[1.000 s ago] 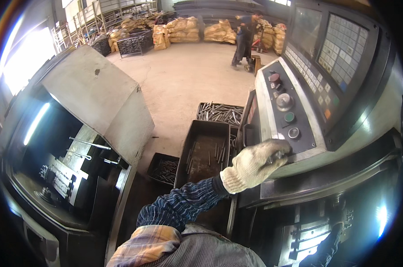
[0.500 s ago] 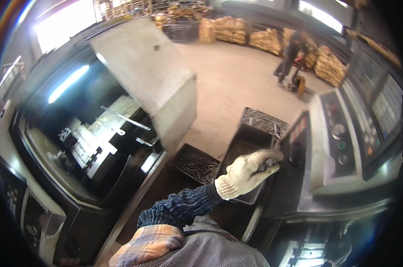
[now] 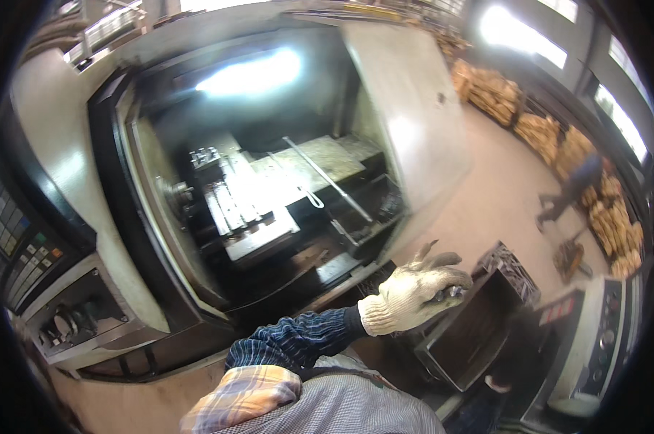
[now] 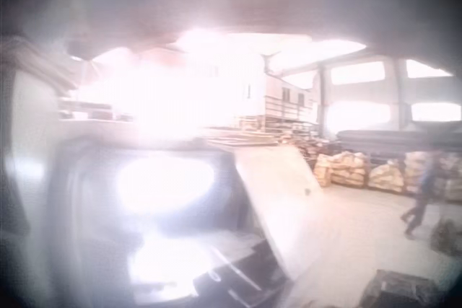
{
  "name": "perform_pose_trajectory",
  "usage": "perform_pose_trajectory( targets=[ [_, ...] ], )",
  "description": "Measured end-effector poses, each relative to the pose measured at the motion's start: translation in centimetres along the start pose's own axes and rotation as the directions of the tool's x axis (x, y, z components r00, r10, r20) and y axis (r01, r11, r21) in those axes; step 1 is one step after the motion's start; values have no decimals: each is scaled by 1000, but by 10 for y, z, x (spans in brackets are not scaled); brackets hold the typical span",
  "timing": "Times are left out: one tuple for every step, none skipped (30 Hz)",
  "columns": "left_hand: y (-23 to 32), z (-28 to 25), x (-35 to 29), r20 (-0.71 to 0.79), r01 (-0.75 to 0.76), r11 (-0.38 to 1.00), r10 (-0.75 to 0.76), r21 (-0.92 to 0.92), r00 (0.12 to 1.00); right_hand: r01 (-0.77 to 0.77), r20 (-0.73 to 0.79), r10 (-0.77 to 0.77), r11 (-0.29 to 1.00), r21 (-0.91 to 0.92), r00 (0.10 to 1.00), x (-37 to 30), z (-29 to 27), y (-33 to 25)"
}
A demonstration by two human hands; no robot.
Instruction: The person repeatedly loads small metal rods into a lathe chuck, secures them, and operates the machine to machine the parts. After each cycle, the person removes the finished metal pieces and places them into a nearby bin. The process is repeated continuously throughout the clip.
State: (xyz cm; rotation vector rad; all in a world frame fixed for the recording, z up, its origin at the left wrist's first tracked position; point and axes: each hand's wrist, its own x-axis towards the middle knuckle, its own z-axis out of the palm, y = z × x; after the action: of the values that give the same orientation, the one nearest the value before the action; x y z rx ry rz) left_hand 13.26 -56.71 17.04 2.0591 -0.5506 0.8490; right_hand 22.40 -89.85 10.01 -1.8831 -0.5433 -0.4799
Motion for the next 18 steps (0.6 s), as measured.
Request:
perform_pose_trajectory(
  targets=[
    [-4,-19,-9,-13,40,997,-39,69,999,23,145,-31,998,55,989,13,47,-9],
    [-11,-34,-18,-45,80,993,-77,83,996,28,256,-38,999,44,966,21,94,-35],
    [-18,-49,-27,-81,122,987,-114,102,990,36,368,-49,999,41,929,30,141,-60],
    [-24,-65,-35,-119,161,980,-147,117,982,145,459,-175,984,99,871,38,184,-75],
    [-27,-80,-41,-154,223,962,-200,154,968,95,537,-261,944,316,802,43,220,-88],
    [-33,-91,-51,-210,314,934,-276,173,938,-156,703,-229,886,437,673,47,245,-111],
    [-35,-107,-56,-259,343,926,-297,156,919,-65,760,-276,921,385,589,49,274,-114],
    [-38,-119,-59,-296,360,924,-311,128,903,-220,830,-279,879,423,483,46,296,-115],
    [-43,-130,-65,-316,351,927,-296,132,901,-374,855,-278,808,455,438,39,331,-98],
    [-49,-136,-71,-357,394,916,-343,79,869,-519,876,-278,719,462,394,35,350,-100],
    [-52,-145,-77,-413,450,892,-391,51,822,-651,894,-288,613,448,344,31,371,-107],
    [-55,-152,-82,-466,499,866,-435,17,771,-759,906,-294,499,418,305,32,380,-124],
    [-61,-159,-87,-481,519,854,-471,-39,739,-686,900,-323,586,432,291,33,394,-126],
    [-68,-167,-92,-466,557,824,-534,-102,705,-659,905,-348,625,418,245,37,407,-127],
    [-74,-175,-94,-492,594,789,-583,-153,647,-629,908,-368,662,407,201,41,419,-127],
    [-83,-181,-95,-513,624,753,-628,-209,586,-595,910,-383,698,398,160,45,431,-124],
    [-105,-186,-102,-602,615,771,-574,-168,555,-548,878,-436,695,467,195,47,451,-111],
    [-115,-197,-102,-642,695,679,-645,-235,413,-495,890,-393,740,455,230,53,459,-114]
  ],
)
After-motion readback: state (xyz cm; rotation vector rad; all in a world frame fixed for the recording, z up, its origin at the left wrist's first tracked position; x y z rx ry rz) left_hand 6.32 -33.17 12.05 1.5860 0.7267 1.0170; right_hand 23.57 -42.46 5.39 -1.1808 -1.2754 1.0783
